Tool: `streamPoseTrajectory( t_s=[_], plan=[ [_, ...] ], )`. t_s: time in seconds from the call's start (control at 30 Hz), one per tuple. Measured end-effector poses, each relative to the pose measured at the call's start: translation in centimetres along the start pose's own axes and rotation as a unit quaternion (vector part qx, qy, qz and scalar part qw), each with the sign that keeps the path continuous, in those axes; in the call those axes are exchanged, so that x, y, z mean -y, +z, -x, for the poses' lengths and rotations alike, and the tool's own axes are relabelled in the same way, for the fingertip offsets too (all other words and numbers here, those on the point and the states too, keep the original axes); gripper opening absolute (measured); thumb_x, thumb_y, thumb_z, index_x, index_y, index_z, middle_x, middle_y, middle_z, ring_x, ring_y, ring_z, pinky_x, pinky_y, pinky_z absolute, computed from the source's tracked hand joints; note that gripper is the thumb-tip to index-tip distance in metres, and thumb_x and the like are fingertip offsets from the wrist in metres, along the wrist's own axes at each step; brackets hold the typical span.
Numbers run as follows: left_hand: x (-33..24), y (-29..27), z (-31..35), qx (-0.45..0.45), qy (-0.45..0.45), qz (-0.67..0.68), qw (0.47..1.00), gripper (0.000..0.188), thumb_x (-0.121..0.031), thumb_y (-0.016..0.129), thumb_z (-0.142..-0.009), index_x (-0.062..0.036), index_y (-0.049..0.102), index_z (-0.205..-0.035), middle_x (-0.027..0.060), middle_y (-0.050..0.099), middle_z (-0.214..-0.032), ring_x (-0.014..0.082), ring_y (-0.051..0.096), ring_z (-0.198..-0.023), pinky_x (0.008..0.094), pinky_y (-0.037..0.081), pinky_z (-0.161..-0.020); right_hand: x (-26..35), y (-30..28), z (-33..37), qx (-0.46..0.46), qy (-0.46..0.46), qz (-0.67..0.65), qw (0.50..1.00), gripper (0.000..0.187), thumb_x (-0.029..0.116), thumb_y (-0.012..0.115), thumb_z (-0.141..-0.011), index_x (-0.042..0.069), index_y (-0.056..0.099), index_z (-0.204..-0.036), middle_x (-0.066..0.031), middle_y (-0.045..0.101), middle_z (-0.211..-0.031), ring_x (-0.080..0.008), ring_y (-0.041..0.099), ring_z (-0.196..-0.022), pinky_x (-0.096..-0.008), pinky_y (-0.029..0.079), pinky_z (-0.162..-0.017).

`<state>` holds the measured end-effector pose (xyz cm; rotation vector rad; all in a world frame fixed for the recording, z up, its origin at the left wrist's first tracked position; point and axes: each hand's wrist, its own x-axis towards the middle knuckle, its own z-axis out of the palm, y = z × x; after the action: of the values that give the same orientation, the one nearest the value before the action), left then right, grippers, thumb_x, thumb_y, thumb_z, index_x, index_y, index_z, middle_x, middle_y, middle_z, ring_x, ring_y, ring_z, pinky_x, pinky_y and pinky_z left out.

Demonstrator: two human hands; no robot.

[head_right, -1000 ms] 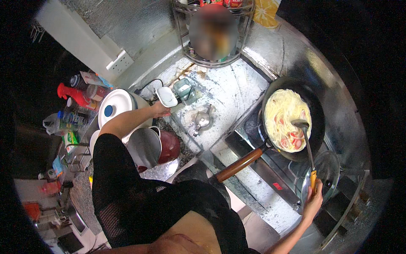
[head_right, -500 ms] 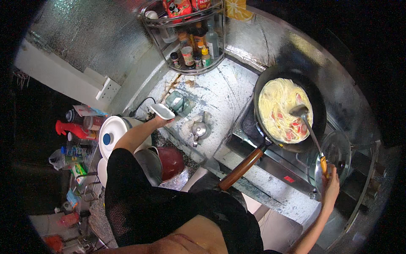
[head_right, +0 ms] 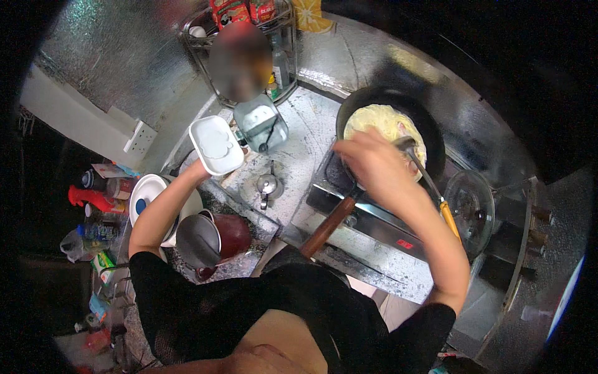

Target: The person cuts a red chili on a wooden board using a cleaver, stirs noodles and ingredients in a pan on a stove, adds seasonings from containers, and pours sauce from a packet.

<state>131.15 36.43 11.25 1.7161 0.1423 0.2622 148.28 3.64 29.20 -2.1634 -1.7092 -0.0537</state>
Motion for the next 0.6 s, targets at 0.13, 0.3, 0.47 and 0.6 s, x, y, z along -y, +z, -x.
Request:
streamPoseTrajectory(
  t_s=[0.13,0.3,0.47,0.6],
  plan=[
    [-6.8,5.0,0.7,0.124,-0.022,-0.117,0.985,0.029,-0.008,0.053,-0.084,-0.0033,0.054,-0.113,0.011,0.057,-0.111,0.0181,0.055,-0.101,0.031,0.045,-0.087,1.1,4.3,-3.7,-0.047,-0.185,0.1,0.976,0.012,0.005,0.054,-0.064,0.006,0.057,-0.076,-0.0056,0.053,-0.077,-0.022,0.051,-0.078,-0.031,0.044,-0.067],
    [-7.8,6.6,2.2,0.197,-0.019,-0.022,0.98,0.038,-0.012,0.037,-0.09,-0.0033,0.035,-0.127,0.0171,0.045,-0.125,0.0254,0.049,-0.111,0.0364,0.041,-0.094,1.8,7.3,-2.3,-0.003,-0.207,0.27,0.94,0.007,0.011,0.053,-0.065,0.005,0.056,-0.069,-0.0041,0.049,-0.07,-0.0174,0.051,-0.072,-0.0271,0.042,-0.06],
    [-8.1,7.7,2.7,0.219,-0.045,-0.044,0.974,0.039,-0.013,0.038,-0.09,-0.0018,0.035,-0.127,0.0184,0.045,-0.125,0.0255,0.049,-0.111,0.0372,0.041,-0.095,2.0,8.0,-0.9,-0.024,-0.164,0.256,0.952,0.006,0.012,0.054,-0.065,0.006,0.055,-0.066,-0.0032,0.048,-0.072,-0.0166,0.048,-0.075,-0.0265,0.04,-0.06],
    [-7.6,8.5,2.9,0.232,-0.052,-0.078,0.968,0.04,-0.013,0.037,-0.091,-0.0025,0.034,-0.129,0.0178,0.047,-0.123,0.024,0.049,-0.111,0.036,0.04,-0.096,2.0,6.6,0.1,-0.014,-0.171,0.207,0.963,0.007,0.012,0.054,-0.065,0.007,0.054,-0.07,-0.002,0.047,-0.074,-0.0176,0.047,-0.076,-0.0279,0.038,-0.065]
  ],
)
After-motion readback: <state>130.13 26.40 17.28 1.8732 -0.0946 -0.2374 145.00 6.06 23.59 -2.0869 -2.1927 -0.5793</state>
